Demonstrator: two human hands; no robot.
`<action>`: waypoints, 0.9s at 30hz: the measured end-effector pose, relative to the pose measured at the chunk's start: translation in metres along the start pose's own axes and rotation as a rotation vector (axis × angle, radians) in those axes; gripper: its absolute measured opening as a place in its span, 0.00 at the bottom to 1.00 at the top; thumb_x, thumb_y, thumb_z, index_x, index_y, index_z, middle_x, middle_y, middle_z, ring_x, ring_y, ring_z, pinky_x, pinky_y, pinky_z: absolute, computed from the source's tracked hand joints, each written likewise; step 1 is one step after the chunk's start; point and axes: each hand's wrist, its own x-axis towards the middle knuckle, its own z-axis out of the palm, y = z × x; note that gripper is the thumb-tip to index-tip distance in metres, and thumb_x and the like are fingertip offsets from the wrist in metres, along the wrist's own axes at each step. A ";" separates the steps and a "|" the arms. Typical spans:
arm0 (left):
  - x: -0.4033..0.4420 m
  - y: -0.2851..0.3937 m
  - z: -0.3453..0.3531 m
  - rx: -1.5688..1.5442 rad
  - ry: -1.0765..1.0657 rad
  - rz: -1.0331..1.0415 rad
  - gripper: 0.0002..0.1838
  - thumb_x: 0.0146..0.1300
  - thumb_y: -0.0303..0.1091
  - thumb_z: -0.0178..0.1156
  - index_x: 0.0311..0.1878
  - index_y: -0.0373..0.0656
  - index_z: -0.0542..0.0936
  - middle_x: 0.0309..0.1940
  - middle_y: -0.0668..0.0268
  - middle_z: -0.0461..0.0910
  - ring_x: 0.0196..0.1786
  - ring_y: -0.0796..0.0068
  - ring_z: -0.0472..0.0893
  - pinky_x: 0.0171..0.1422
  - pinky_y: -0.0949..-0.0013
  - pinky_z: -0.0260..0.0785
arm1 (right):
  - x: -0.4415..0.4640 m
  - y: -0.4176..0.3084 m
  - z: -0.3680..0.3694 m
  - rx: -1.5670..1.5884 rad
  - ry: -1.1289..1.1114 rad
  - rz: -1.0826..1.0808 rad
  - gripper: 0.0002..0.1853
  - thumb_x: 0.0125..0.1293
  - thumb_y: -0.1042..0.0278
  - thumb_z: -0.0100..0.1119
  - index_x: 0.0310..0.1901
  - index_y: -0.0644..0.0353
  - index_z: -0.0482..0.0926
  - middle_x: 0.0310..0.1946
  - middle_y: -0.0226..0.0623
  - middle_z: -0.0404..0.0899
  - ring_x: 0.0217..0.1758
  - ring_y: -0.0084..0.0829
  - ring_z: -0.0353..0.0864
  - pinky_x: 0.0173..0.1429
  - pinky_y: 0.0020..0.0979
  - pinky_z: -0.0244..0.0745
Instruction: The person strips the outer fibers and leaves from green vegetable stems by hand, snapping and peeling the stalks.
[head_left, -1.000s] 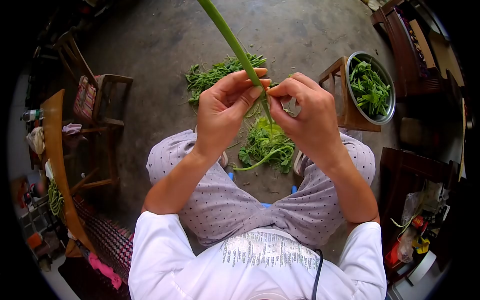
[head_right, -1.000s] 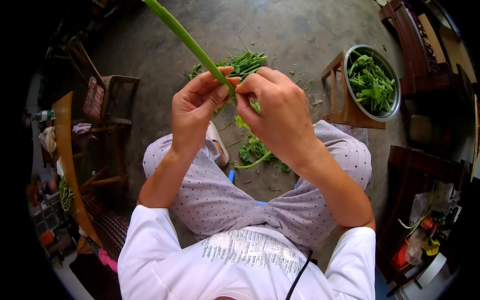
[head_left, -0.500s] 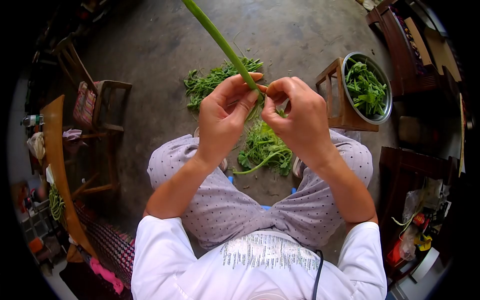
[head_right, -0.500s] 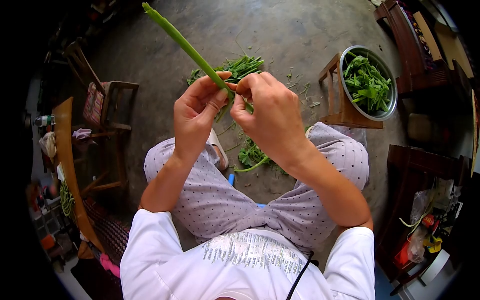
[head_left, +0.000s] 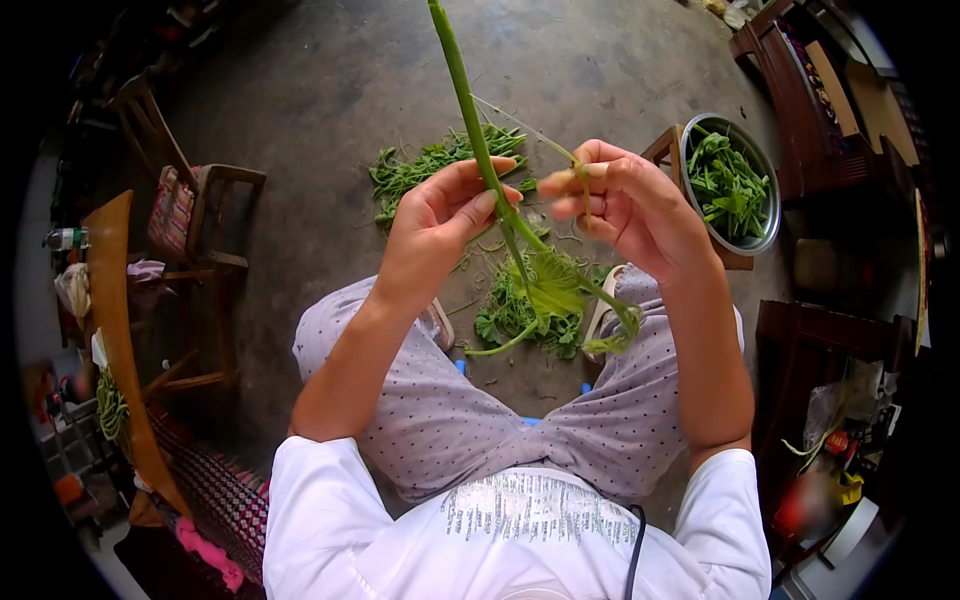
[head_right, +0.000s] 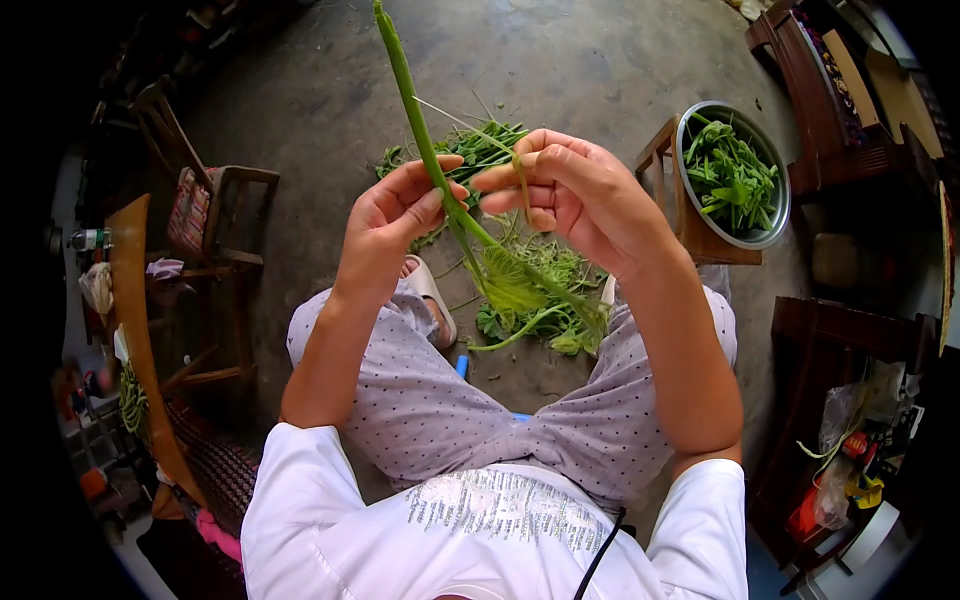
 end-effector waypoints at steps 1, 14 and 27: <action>-0.001 0.000 -0.001 0.001 -0.001 -0.002 0.15 0.66 0.27 0.53 0.55 0.38 0.73 0.42 0.64 0.79 0.46 0.78 0.78 0.53 0.75 0.69 | -0.001 -0.001 -0.004 0.061 -0.091 0.073 0.07 0.65 0.67 0.51 0.40 0.62 0.73 0.30 0.32 0.77 0.26 0.16 0.72 0.28 0.14 0.63; -0.007 -0.013 -0.013 -0.171 0.012 -0.204 0.13 0.66 0.34 0.54 0.52 0.42 0.75 0.39 0.68 0.78 0.43 0.78 0.77 0.49 0.75 0.69 | -0.004 -0.019 -0.033 0.373 0.113 -0.541 0.16 0.70 0.61 0.48 0.52 0.62 0.73 0.17 0.21 0.62 0.17 0.15 0.55 0.22 0.17 0.52; -0.010 -0.010 -0.005 -0.279 -0.004 -0.211 0.14 0.66 0.34 0.54 0.54 0.43 0.75 0.43 0.70 0.77 0.45 0.80 0.77 0.53 0.70 0.71 | -0.011 0.044 0.022 -0.710 0.124 -0.153 0.07 0.60 0.75 0.62 0.38 0.69 0.81 0.31 0.29 0.77 0.34 0.16 0.74 0.36 0.17 0.69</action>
